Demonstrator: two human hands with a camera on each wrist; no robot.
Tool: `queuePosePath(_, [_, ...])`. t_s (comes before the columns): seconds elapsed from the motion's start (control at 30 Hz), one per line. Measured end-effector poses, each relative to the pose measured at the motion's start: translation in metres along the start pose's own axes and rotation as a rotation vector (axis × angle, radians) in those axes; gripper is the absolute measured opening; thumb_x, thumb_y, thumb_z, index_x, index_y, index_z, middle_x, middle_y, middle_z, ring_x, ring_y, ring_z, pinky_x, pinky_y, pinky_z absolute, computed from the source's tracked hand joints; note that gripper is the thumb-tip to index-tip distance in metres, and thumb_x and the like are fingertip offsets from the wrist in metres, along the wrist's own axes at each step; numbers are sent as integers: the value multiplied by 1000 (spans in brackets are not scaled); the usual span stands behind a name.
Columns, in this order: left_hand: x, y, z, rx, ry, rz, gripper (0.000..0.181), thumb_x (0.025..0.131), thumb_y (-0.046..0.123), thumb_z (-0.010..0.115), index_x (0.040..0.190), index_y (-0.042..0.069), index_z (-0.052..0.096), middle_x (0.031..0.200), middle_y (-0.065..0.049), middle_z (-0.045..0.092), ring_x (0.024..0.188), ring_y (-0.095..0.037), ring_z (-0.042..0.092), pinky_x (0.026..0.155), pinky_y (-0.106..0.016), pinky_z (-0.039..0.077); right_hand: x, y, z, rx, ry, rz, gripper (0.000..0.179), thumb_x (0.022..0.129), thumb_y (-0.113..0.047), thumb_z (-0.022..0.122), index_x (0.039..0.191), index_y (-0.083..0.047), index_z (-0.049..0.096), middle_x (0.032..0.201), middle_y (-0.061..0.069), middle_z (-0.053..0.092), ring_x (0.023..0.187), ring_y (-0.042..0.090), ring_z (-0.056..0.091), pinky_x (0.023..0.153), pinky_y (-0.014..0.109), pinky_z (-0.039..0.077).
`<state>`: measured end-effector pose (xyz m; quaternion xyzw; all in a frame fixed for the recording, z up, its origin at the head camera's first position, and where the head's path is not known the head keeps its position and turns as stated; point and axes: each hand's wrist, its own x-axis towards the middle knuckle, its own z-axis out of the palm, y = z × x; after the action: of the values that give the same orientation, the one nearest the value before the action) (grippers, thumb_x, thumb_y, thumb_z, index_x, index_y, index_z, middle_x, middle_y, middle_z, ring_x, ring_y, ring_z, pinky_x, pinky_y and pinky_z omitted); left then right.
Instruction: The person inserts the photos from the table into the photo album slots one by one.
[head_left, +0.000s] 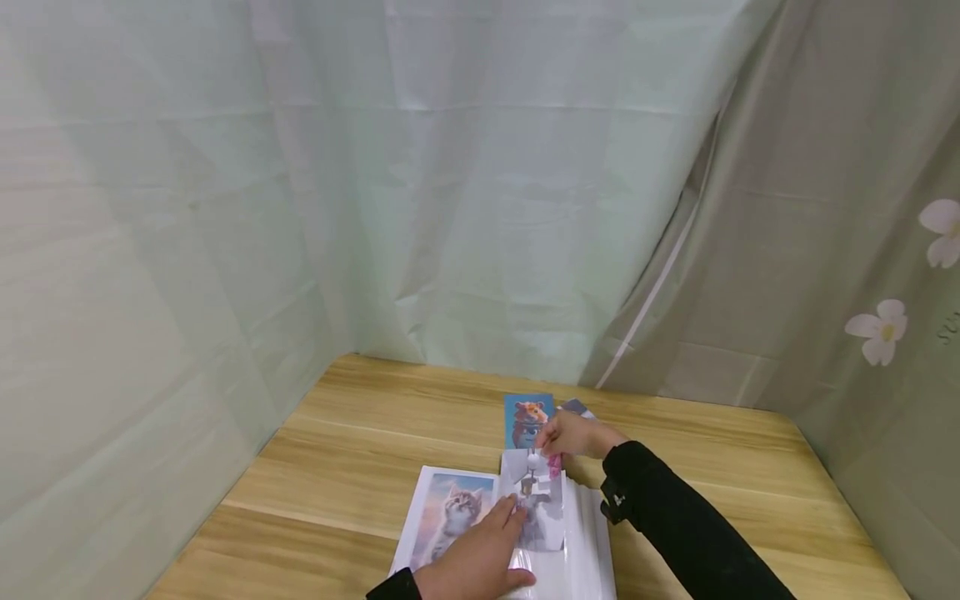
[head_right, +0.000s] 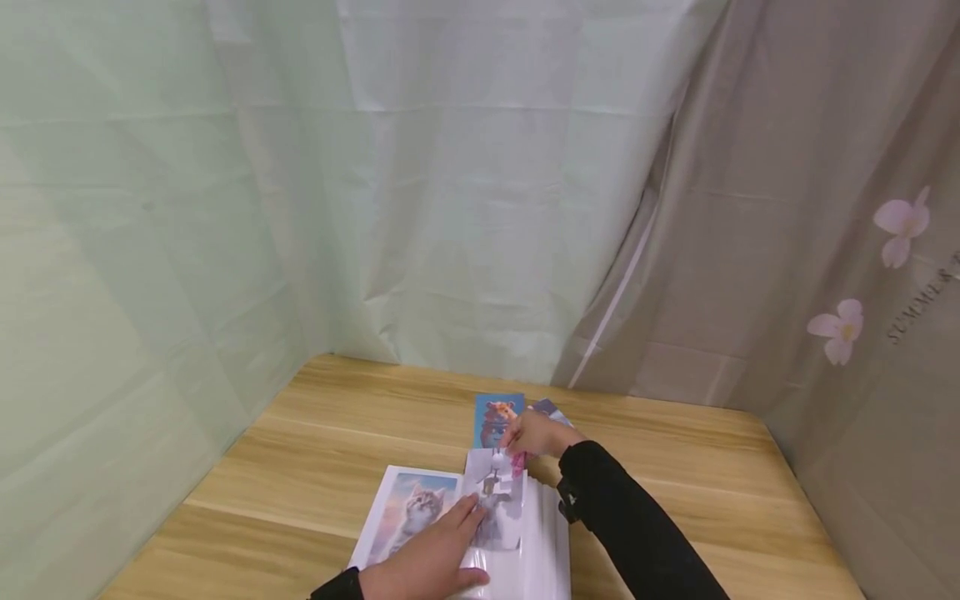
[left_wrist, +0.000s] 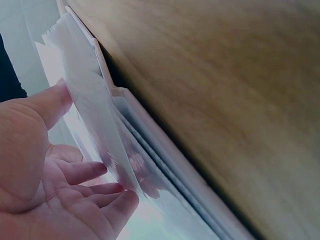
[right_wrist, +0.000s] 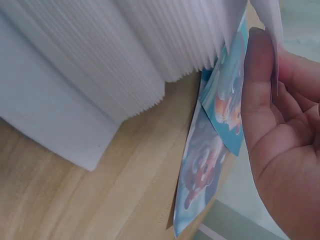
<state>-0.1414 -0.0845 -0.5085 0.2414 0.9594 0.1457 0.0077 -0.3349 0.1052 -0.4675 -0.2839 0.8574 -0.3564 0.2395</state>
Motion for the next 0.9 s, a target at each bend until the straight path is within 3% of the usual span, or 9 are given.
queuePosePath(0.13, [0, 0, -2, -8, -4, -5, 84, 85, 54, 73, 144, -1, 49, 152, -19, 42, 140, -31, 42, 106, -35, 45, -2, 2, 2, 60, -42, 27, 9, 90, 4, 68, 94, -1, 75, 79, 1, 67, 63, 11, 54, 62, 26, 52])
queuePosePath(0.43, [1, 0, -3, -1, 6, 16, 86, 85, 53, 73, 145, -2, 46, 151, -20, 43, 139, -30, 43, 107, -35, 44, -4, 5, 3, 67, -76, 24, 10, 89, 2, 70, 96, -1, 76, 81, 1, 67, 66, 12, 54, 67, 31, 54])
queuePosePath(0.53, [1, 0, -3, 8, 16, 28, 85, 85, 53, 73, 144, -2, 47, 151, -21, 43, 139, -30, 44, 106, -34, 45, -2, 4, 3, -2, -73, -27, 11, 90, 2, 68, 98, -2, 75, 83, 0, 69, 69, 11, 55, 68, 30, 54])
queuePosePath(0.73, [-1, 0, -4, 21, 14, 34, 83, 86, 54, 73, 143, -1, 50, 151, -20, 44, 138, -29, 45, 102, -32, 48, 5, 1, 9, -243, -19, -241, 15, 92, 3, 66, 95, -6, 77, 90, -2, 71, 79, 5, 59, 75, 24, 54])
queuePosePath(0.9, [-2, -1, -5, 22, 3, 35, 83, 86, 55, 72, 144, 0, 50, 152, -20, 43, 139, -29, 44, 101, -32, 48, 9, -2, 16, -275, -18, -321, 18, 91, 8, 64, 91, -5, 77, 89, 0, 73, 79, 2, 60, 77, 22, 54])
